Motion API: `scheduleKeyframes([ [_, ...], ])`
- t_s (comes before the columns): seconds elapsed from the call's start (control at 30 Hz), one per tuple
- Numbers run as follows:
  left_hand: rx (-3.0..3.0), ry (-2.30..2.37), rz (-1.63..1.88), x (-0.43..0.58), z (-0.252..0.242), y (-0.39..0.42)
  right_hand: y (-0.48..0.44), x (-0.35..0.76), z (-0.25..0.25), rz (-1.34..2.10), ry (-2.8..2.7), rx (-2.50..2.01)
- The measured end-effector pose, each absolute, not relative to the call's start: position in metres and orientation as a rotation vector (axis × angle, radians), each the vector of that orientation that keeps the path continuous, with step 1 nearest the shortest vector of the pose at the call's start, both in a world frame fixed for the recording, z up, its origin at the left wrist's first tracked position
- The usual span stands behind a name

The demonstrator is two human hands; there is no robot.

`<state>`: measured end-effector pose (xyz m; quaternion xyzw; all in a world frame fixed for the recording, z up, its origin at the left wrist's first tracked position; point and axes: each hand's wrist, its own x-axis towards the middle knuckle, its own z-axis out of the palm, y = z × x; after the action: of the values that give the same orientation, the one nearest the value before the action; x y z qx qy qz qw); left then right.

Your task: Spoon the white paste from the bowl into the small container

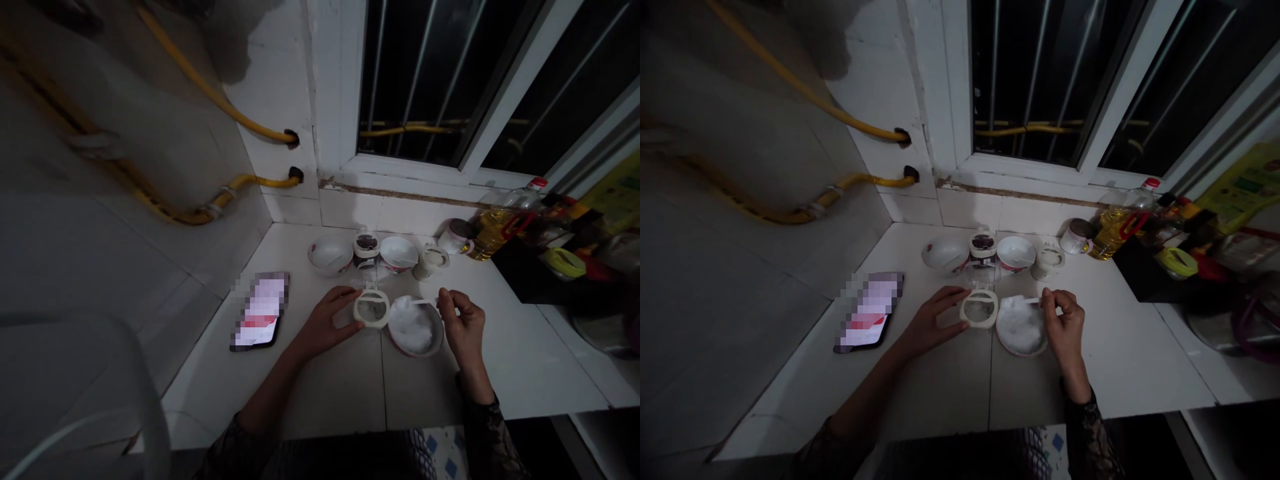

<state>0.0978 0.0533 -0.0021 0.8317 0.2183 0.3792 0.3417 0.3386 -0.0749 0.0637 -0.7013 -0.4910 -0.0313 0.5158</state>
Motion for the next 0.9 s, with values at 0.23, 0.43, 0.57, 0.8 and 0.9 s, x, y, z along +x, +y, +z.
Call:
scheduleKeyframes([
  [0.23, 2.146, 0.568, 0.986, 0.098, -0.003, 0.053, -0.062, 0.294, 0.062, -0.539, -1.878, -1.459],
  [0.43, 2.143, 0.564, 0.979, 0.098, 0.001, 0.051, -0.071, 0.311, 0.069, -0.697, -1.766, -1.449],
  [0.57, 2.152, 0.543, 0.991, 0.098, 0.001, 0.052, -0.089, 0.336, 0.074, -0.655, -1.616, -1.596],
  [0.8, 2.145, 0.554, 0.996, 0.097, -0.002, 0.053, -0.11, 0.358, 0.077, -0.6, -1.585, -1.748],
  [0.9, 2.145, 0.561, 1.001, 0.097, -0.002, 0.053, -0.113, 0.36, 0.076, -0.597, -1.585, -1.787],
])
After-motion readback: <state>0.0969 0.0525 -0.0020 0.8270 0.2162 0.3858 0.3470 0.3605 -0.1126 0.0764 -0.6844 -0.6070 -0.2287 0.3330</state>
